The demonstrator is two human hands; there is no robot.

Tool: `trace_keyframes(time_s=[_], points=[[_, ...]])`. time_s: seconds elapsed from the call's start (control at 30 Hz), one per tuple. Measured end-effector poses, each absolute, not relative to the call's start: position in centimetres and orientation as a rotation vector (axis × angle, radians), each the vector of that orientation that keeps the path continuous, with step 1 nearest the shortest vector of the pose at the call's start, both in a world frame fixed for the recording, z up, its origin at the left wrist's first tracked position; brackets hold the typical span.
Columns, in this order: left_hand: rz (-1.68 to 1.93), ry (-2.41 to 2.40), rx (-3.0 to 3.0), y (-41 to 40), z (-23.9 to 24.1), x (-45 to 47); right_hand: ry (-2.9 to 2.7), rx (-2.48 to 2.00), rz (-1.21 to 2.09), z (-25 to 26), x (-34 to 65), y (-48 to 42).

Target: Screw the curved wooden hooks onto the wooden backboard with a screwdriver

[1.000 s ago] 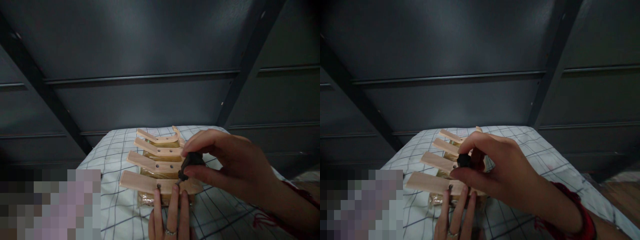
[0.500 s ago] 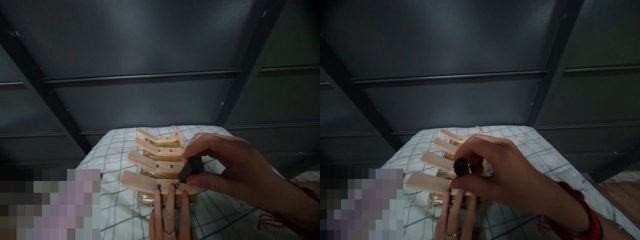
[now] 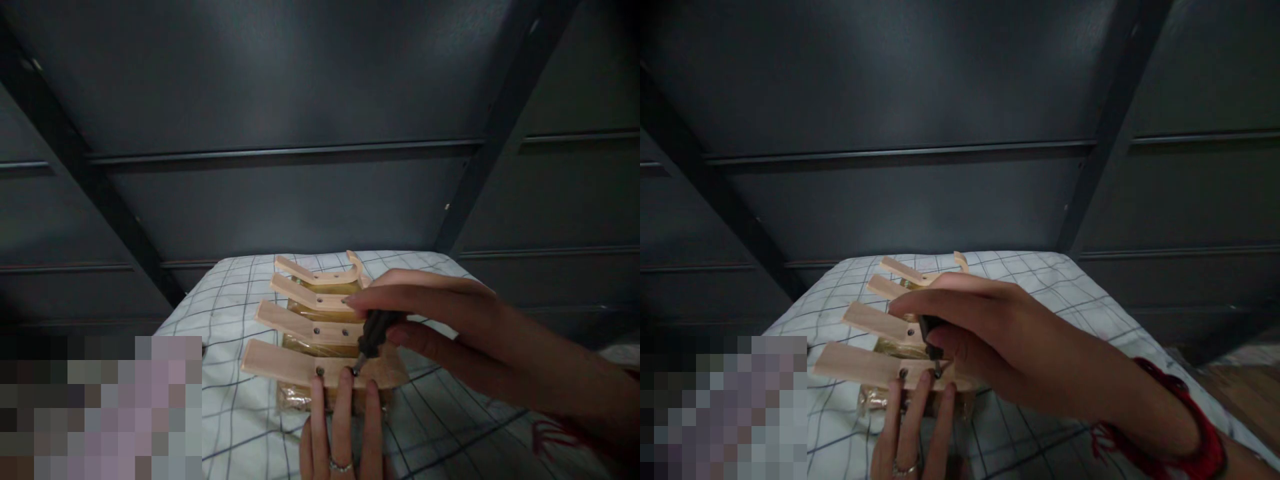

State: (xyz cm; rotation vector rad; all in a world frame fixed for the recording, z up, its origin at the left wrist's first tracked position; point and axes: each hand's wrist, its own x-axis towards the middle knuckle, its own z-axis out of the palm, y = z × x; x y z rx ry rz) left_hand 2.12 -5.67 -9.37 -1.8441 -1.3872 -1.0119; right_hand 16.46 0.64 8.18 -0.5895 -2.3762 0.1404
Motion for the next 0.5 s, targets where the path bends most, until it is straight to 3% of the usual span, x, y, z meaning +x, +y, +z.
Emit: trace_keyframes(time_s=[0.5], points=[[-1.0,-1.381,-1.901,-5.7,-9.2,1.8,-2.232,-0.65,0.225,7.5,15.6,0.5]])
